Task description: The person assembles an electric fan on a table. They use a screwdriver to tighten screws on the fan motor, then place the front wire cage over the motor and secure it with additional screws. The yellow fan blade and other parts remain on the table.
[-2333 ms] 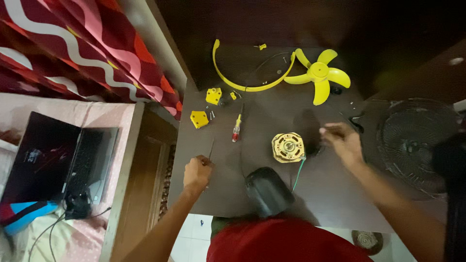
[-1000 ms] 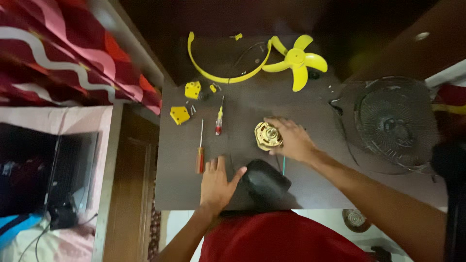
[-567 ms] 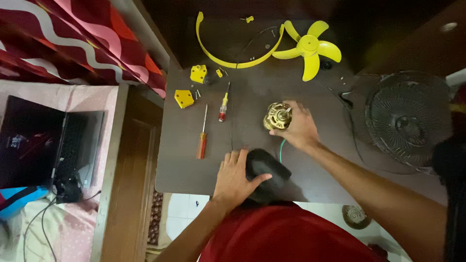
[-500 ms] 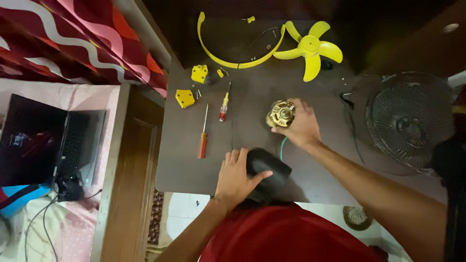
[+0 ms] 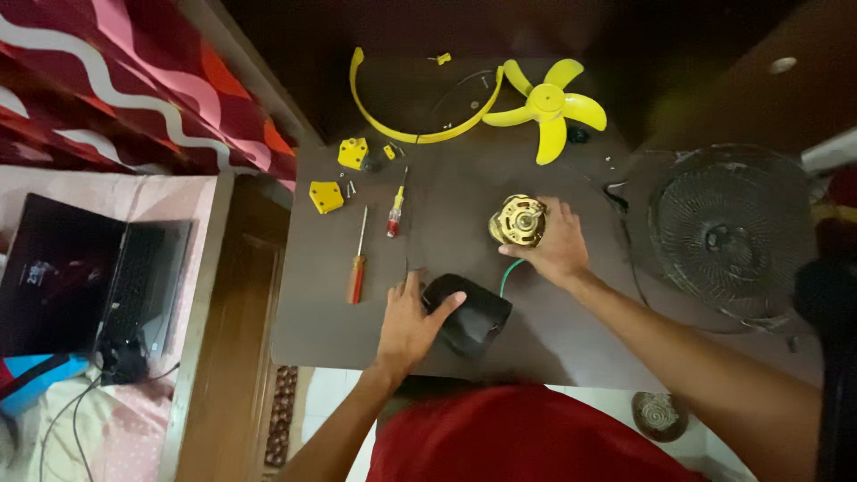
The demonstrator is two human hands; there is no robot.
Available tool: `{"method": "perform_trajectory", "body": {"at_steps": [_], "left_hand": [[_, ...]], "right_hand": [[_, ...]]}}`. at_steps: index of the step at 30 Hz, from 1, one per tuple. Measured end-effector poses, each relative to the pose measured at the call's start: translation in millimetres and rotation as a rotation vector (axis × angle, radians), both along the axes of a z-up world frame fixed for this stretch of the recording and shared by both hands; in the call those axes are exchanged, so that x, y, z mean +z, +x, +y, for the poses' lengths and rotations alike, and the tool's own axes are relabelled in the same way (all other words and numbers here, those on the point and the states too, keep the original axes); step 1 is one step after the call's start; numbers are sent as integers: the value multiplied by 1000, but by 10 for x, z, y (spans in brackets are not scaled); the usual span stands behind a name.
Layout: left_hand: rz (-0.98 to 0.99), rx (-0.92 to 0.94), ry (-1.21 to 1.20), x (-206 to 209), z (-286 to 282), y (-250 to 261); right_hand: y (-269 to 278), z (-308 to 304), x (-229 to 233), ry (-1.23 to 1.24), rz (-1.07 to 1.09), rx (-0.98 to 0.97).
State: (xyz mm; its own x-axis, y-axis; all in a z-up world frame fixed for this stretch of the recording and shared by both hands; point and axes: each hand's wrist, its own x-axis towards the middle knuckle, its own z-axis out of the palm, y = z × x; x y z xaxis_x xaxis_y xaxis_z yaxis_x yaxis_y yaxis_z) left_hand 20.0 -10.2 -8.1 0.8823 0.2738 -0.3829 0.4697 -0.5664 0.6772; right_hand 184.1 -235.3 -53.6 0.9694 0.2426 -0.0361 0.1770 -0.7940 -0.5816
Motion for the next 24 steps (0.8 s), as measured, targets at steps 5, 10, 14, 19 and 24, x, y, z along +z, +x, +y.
{"method": "perform_trajectory", "body": {"at_steps": [5, 10, 14, 19, 24], "left_hand": [[-22, -62, -34, 29, -70, 61], [-135, -162, 59, -65, -109, 146], [-44, -229, 70, -88, -93, 165], [63, -280, 40, -125, -33, 229], [-23, -290, 8, -120, 69, 265]], "right_hand": [[-138, -73, 58, 51, -42, 50], [-378, -149, 158, 65, -98, -32], [-674, -368, 249, 203, -121, -216], [-916, -751, 333, 493, 292, -723], [-924, -1122, 382, 757, 356, -1058]]}}
